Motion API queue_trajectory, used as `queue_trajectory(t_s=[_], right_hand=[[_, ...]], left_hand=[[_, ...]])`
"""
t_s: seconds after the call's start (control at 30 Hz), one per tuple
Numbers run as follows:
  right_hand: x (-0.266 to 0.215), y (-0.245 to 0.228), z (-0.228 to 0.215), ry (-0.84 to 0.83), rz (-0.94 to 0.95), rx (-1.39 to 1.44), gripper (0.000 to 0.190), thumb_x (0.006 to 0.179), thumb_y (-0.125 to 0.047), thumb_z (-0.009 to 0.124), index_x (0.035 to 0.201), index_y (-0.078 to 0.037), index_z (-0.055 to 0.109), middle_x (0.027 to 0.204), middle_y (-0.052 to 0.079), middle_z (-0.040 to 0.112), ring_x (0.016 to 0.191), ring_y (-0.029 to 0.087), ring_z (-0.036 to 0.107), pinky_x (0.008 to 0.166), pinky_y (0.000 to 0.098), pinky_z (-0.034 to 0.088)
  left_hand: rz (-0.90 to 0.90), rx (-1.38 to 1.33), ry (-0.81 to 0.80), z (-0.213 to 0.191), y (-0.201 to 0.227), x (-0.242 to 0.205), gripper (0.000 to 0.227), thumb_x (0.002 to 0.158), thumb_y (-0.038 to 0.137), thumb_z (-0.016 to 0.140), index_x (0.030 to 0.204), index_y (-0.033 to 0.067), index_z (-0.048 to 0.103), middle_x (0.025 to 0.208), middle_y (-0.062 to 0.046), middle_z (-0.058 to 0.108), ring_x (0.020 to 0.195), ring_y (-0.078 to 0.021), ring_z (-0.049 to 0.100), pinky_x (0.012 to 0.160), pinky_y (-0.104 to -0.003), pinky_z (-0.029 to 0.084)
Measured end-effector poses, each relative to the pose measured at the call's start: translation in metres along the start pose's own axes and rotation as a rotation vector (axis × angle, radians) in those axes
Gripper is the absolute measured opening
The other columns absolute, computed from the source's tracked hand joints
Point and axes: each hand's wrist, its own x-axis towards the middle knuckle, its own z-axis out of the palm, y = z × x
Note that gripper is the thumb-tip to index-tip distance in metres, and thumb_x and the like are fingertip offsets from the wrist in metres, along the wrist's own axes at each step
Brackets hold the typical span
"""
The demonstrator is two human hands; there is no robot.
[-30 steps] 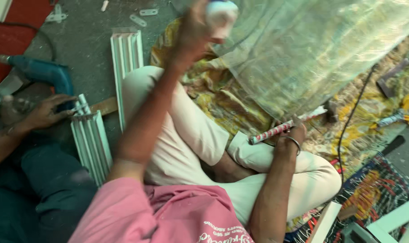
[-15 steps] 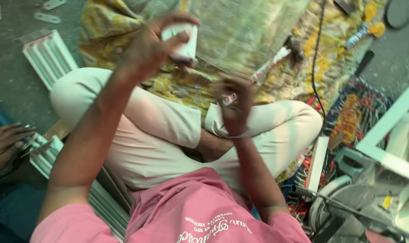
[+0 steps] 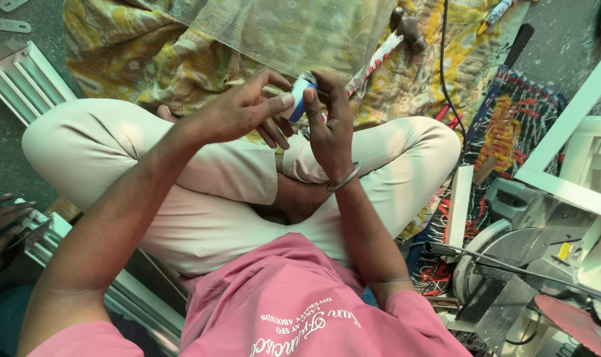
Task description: The person sits cross-legged on the floor and measures a large piece of mesh using a tape measure. They hold the mesh with one hand and extend the tape measure across it with the other, marking measurements along the edge.
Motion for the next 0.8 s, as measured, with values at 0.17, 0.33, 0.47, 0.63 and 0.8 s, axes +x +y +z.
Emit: queue_trajectory(t_s=[0.17, 0.33, 0.47, 0.63, 0.8], right_hand=[[0.009, -0.002, -0.009, -0.310, -0.373, -0.352, 0.081, 0.092, -0.017, 0.086, 0.159, -0.010, 0.041, 0.137, 0.018, 0.060, 0.128, 0.033, 0.057, 0.110, 0.0422, 0.048], [0.008, 0.014, -0.002, -0.201, -0.223, -0.386, 0.105, 0.092, -0.024, 0.086, 0.166, -0.012, 0.012, 0.129, 0.014, 0.065, 0.107, 0.030, 0.068, 0.094, 0.0396, 0.056], [0.006, 0.025, -0.010, -0.145, -0.202, -0.468, 0.105, 0.091, -0.022, 0.086, 0.162, -0.011, 0.010, 0.121, 0.014, 0.069, 0.106, 0.031, 0.073, 0.088, 0.0392, 0.060], [0.000, 0.026, -0.002, -0.206, -0.142, -0.601, 0.080, 0.093, -0.025, 0.086, 0.144, -0.007, 0.027, 0.105, 0.014, 0.074, 0.092, 0.032, 0.074, 0.077, 0.0409, 0.058], [-0.002, 0.012, 0.015, -0.205, -0.094, -0.588, 0.063, 0.091, -0.036, 0.082, 0.129, -0.006, 0.042, 0.096, 0.015, 0.072, 0.086, 0.033, 0.073, 0.071, 0.0422, 0.057]], left_hand=[[0.057, -0.209, 0.010, 0.004, -0.035, 0.016, 0.043, 0.103, 0.037, 0.051, 0.131, 0.0056, 0.041, 0.111, -0.013, 0.068, 0.084, -0.0220, 0.077, 0.067, -0.036, 0.065], [-0.141, -0.235, 0.109, -0.005, -0.047, 0.028, 0.045, 0.103, 0.036, 0.063, 0.120, -0.0037, 0.052, 0.101, -0.015, 0.069, 0.081, -0.0211, 0.072, 0.066, -0.035, 0.062], [0.017, 0.508, 0.361, -0.007, -0.029, 0.027, 0.044, 0.095, 0.037, 0.080, 0.120, 0.0039, 0.066, 0.101, -0.011, 0.077, 0.086, -0.0152, 0.073, 0.074, -0.027, 0.058], [0.010, 0.061, 0.188, -0.018, -0.017, 0.018, 0.063, 0.080, 0.018, 0.084, 0.134, 0.0082, 0.053, 0.108, -0.003, 0.073, 0.081, -0.0108, 0.069, 0.067, -0.024, 0.056], [0.008, 0.099, 0.193, -0.023, -0.023, 0.014, 0.051, 0.079, 0.011, 0.085, 0.122, 0.0058, 0.059, 0.092, -0.002, 0.068, 0.078, -0.0059, 0.066, 0.064, -0.023, 0.056]])
